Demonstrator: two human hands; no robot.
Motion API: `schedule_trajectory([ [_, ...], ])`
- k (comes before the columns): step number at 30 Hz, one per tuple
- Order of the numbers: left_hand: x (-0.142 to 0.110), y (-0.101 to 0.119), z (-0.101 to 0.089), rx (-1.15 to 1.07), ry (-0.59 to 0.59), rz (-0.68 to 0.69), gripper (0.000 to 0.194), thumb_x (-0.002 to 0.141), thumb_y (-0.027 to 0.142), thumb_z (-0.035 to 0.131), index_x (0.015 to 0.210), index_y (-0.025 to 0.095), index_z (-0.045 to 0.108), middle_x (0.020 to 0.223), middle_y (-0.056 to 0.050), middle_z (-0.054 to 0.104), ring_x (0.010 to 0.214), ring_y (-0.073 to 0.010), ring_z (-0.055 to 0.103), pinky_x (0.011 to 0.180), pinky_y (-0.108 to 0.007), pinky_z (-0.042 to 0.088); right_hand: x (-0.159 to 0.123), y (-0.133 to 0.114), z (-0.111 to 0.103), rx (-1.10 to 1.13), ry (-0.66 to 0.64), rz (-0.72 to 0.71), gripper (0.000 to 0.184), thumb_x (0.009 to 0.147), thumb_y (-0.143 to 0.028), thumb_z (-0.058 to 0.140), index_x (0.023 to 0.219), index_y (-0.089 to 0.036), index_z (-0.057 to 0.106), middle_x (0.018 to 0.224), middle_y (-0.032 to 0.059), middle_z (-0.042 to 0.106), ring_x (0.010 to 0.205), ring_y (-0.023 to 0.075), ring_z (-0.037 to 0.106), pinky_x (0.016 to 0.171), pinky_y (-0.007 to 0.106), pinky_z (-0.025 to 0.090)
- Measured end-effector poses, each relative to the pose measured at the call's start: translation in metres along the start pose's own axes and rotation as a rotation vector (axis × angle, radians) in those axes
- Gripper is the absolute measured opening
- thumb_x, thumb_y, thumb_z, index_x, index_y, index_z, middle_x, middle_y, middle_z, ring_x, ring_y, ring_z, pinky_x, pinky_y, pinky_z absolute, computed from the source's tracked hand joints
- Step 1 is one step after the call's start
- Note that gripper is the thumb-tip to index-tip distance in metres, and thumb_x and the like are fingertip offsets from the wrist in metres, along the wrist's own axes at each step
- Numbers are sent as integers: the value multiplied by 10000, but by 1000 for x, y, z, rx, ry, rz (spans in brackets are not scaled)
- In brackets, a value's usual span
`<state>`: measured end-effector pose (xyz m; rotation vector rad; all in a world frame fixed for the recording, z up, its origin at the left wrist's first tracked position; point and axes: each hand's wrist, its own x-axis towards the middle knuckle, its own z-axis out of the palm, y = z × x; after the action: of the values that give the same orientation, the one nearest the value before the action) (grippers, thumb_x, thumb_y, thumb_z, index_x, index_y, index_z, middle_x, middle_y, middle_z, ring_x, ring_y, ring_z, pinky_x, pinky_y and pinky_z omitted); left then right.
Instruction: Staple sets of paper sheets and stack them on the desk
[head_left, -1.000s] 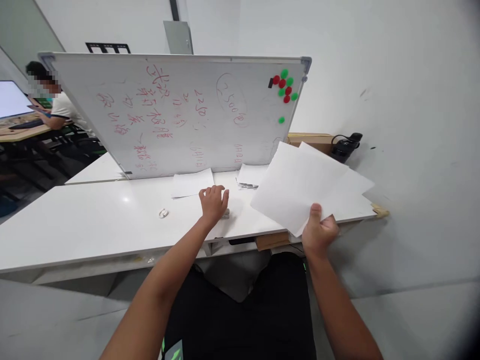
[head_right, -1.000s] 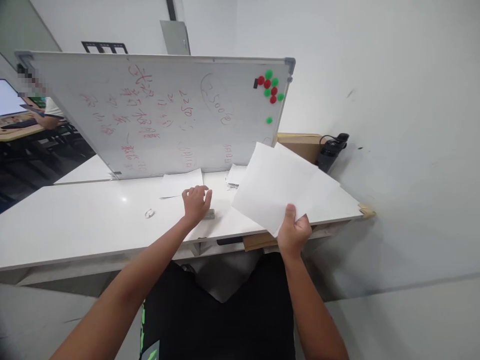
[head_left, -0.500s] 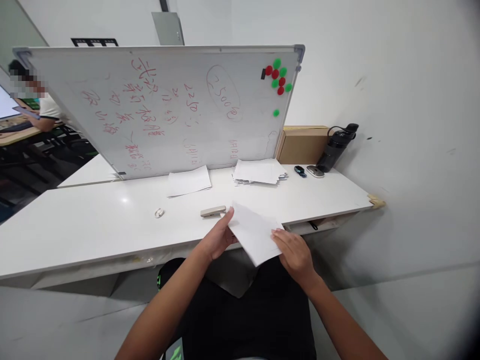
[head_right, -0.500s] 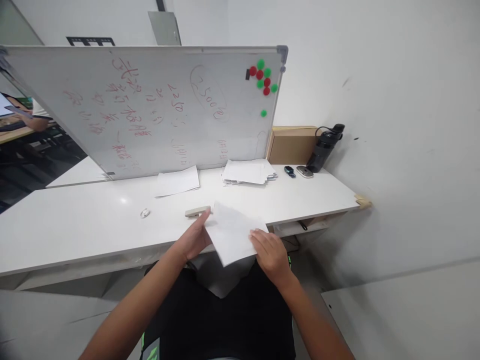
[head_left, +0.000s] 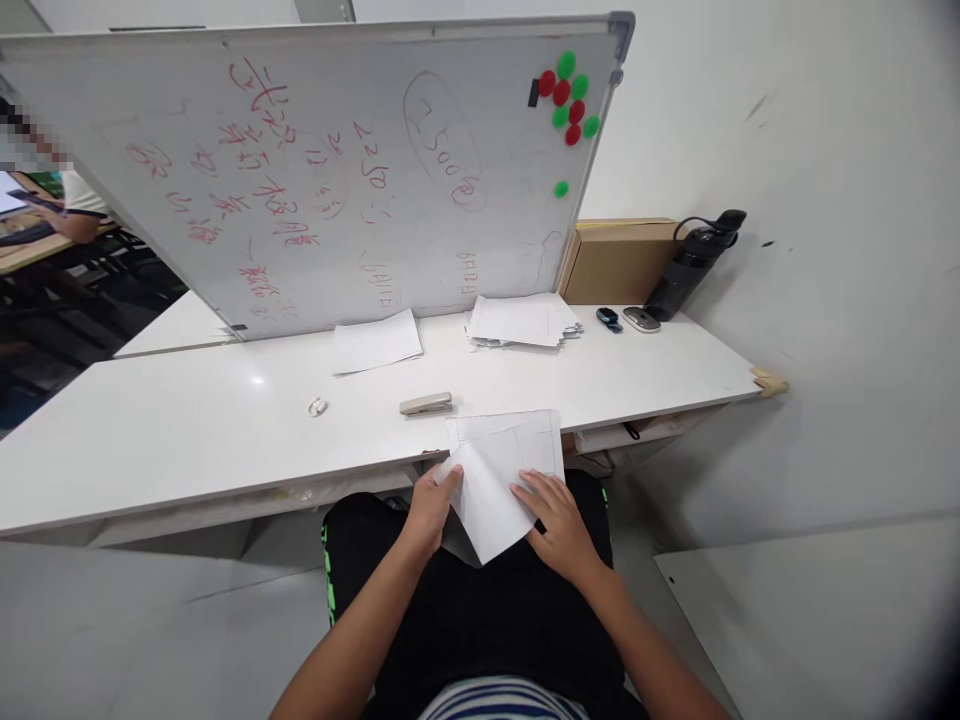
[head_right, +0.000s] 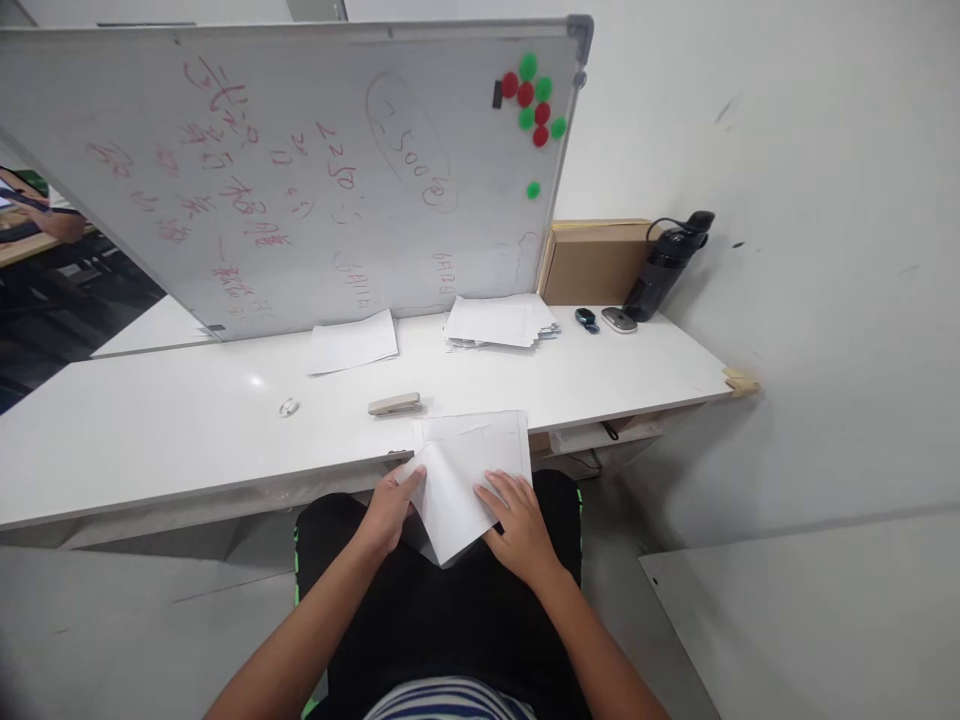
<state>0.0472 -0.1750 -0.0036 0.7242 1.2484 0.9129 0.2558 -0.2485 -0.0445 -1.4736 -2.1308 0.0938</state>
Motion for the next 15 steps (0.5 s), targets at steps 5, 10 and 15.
schedule_trajectory([
  [5, 0, -2, 0, -18, 33, 89, 414, 662, 466, 759, 912, 145, 680, 850, -69, 705, 731, -185, 637, 683, -302, 494, 1, 6, 8, -11, -38, 45, 591, 853, -261, 522, 1423, -303, 372, 1524, 80, 288, 1402, 334, 231, 1088, 601, 249],
  [10, 4, 4, -6, 2, 64, 131, 426, 652, 440, 773, 942, 141, 683, 962, -96, 712, 834, -213, 650, 756, -327, 499, -3, 40, 18, 377, 208, 438, 476, 904, -350, 448, 1377, -308, 430, 1476, 91, 380, 1353, 292, 356, 1040, 544, 361],
  [15, 5, 6, -8, 97, 63, 182, 426, 632, 466, 775, 901, 149, 679, 897, -81, 712, 783, -217, 643, 693, -319, 492, 18, 47, 14, 1119, 142, 760, 531, 866, -525, 498, 1320, -249, 487, 1232, 98, 629, 1091, 250, 617, 866, 420, 516],
])
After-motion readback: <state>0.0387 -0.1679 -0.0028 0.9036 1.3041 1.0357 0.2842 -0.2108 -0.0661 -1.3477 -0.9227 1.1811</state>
